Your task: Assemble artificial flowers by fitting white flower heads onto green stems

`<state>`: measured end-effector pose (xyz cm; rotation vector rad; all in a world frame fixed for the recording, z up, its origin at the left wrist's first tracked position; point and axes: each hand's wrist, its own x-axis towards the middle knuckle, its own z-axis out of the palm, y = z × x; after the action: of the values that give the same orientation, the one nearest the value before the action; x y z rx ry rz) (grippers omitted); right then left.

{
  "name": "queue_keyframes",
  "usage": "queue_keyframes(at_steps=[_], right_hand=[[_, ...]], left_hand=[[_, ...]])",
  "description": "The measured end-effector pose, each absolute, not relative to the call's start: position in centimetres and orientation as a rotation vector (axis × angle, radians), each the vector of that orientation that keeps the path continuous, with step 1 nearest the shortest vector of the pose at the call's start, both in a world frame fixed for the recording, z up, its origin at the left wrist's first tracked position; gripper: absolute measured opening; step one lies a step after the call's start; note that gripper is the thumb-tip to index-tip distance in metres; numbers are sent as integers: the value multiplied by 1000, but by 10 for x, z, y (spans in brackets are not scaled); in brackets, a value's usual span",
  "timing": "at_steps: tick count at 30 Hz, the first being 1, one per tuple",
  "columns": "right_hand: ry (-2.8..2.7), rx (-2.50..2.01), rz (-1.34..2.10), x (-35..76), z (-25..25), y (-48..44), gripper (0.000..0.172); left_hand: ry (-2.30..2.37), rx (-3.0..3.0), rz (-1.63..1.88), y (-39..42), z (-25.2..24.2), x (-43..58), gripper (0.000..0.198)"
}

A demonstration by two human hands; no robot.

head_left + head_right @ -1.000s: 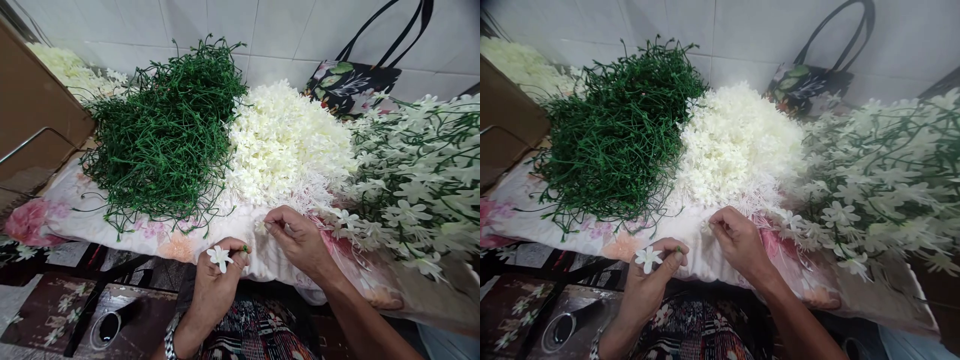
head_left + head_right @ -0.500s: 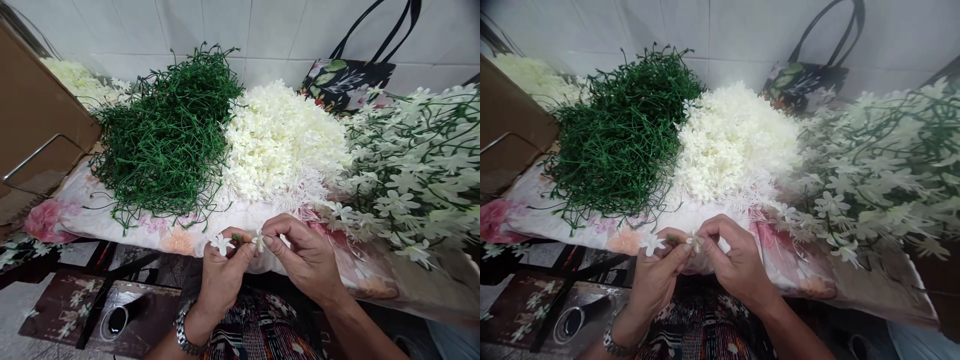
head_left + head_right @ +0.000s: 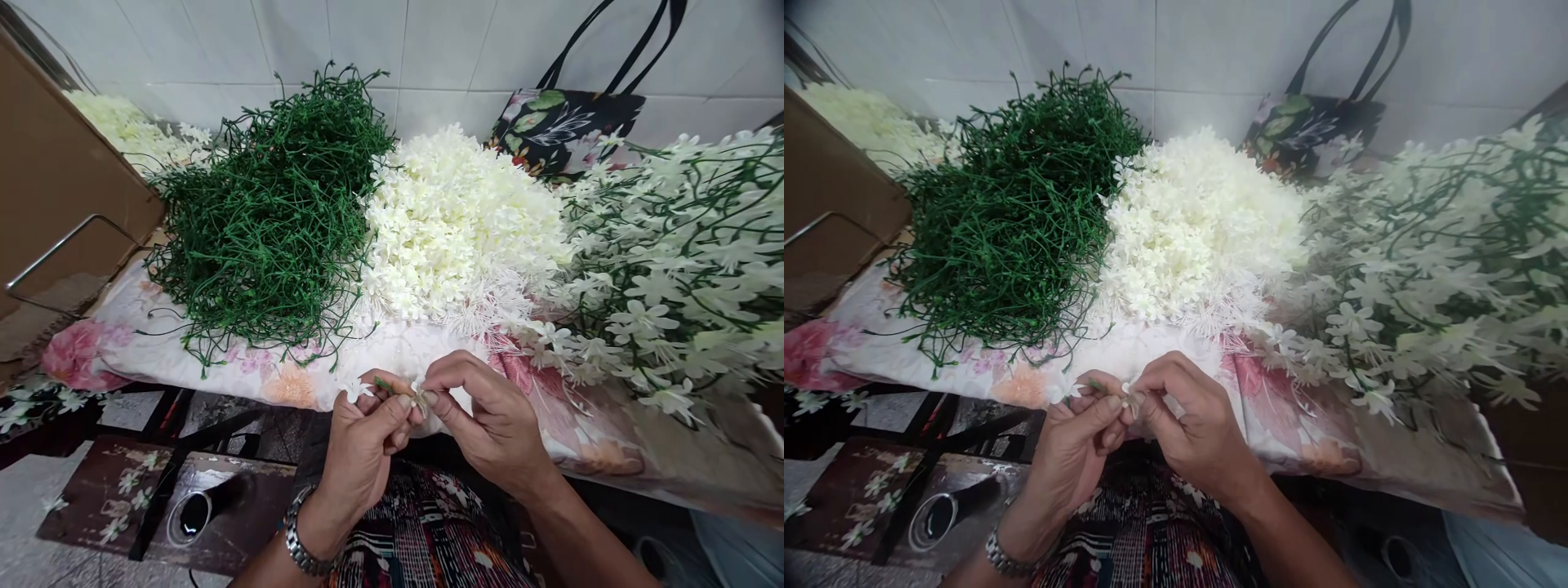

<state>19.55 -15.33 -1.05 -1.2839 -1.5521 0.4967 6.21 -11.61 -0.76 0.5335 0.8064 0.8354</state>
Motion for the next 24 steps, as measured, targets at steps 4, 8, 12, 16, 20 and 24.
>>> queue_keyframes(at_steps=[4,8,12,16,20,24], right_hand=[[-1501,-1272,545,197,-9,-154,8],[-1507,-1264,531,196,-7,-153,9],[-1554,-1268,471,194,-6,-153,12],[-1599,-1236,352,191,-6,-152,15],[-1591,-1233,304,189,-6,-152,15],[-1576,-1237,314,188,-8,-152,16]], left_hand=[[813,499,851,-115,-6,61,19],[804,497,789,-115,-6,64,20],[788,494,766,-115,-9,64,18],[813,495,768,-116,-10,64,22],[807,484,772,-116,-11,65,23],[791,478,783,-116,-11,65,23]])
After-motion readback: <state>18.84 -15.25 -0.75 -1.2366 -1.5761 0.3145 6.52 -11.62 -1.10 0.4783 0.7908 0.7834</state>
